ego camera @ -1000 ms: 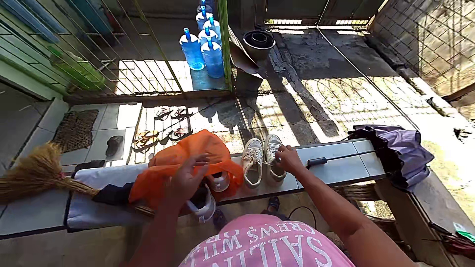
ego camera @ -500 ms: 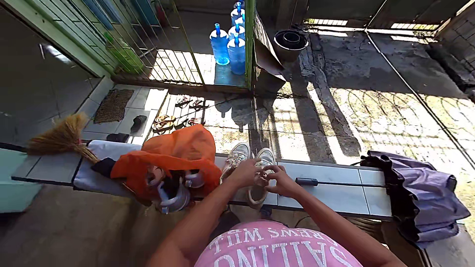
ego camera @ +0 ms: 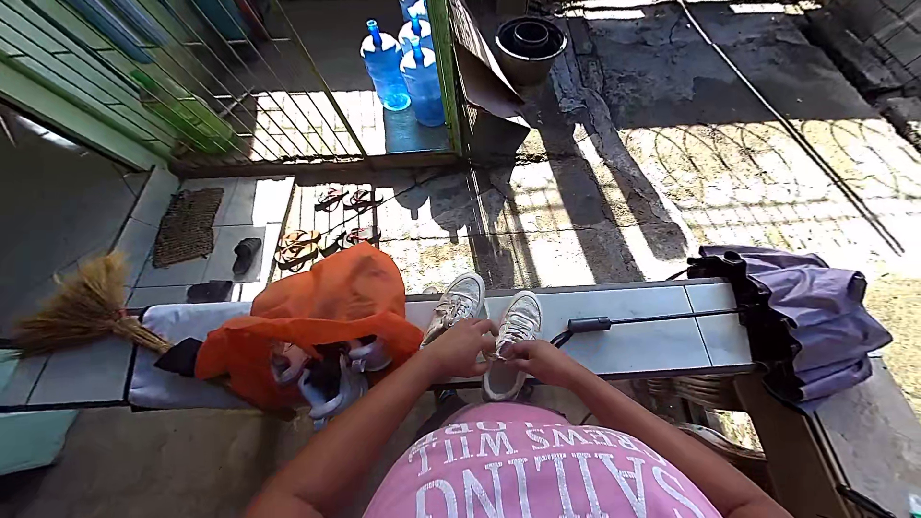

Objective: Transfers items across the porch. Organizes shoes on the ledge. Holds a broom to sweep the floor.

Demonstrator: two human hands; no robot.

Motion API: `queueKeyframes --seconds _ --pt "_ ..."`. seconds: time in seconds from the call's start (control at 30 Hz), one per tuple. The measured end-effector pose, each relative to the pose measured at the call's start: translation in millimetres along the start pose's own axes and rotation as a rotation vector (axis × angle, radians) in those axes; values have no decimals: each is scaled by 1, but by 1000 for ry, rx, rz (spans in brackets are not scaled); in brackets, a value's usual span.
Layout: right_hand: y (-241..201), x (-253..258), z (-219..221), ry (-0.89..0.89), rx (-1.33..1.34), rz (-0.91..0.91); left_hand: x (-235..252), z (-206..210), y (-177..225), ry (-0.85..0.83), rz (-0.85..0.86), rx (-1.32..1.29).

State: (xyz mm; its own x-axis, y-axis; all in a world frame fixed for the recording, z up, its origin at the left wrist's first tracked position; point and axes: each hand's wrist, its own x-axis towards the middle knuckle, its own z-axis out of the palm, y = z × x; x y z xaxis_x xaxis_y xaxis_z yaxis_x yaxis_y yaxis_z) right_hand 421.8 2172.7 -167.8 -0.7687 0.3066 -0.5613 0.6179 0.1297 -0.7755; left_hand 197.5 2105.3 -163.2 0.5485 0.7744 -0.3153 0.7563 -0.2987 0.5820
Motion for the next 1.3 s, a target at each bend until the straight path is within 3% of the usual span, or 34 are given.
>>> queueKeyframes --seconds 0.07,0.3,0.57,0.67,0.8,0.87,0.93,1.03,1.1,1.17,1.3 --pt "1 2 3 4 -21 -31 -13 1 3 -41 -27 -28" --pt "0 6 14 67 -55 -53 -36 0 -2 -236 -416 22" --pt "13 12 1 59 89 -187 -22 -2 -27 -28 -577 88" --pt "15 14 -5 71 36 -129 -16 -6 -23 -14 -505 85" --pt "7 11 -7 101 11 -59 -28 -57 17 192 -381 -379" --pt "6 9 -6 106 41 -62 -38 -79 29 7 -272 -611" --pt "7 8 -5 102 36 -108 -42 -91 33 -230 -294 -446" --pt "12 4 -6 63 -39 -205 -23 -71 21 -143 -440 9" --pt "15 3 -5 54 -64 -238 -1 -41 7 -26 -267 29" --pt "20 2 -3 73 -51 -251 18 -13 3 -40 -91 -29" --pt "35 -6 -12 78 10 -242 25 -3 -5 -64 -52 45"
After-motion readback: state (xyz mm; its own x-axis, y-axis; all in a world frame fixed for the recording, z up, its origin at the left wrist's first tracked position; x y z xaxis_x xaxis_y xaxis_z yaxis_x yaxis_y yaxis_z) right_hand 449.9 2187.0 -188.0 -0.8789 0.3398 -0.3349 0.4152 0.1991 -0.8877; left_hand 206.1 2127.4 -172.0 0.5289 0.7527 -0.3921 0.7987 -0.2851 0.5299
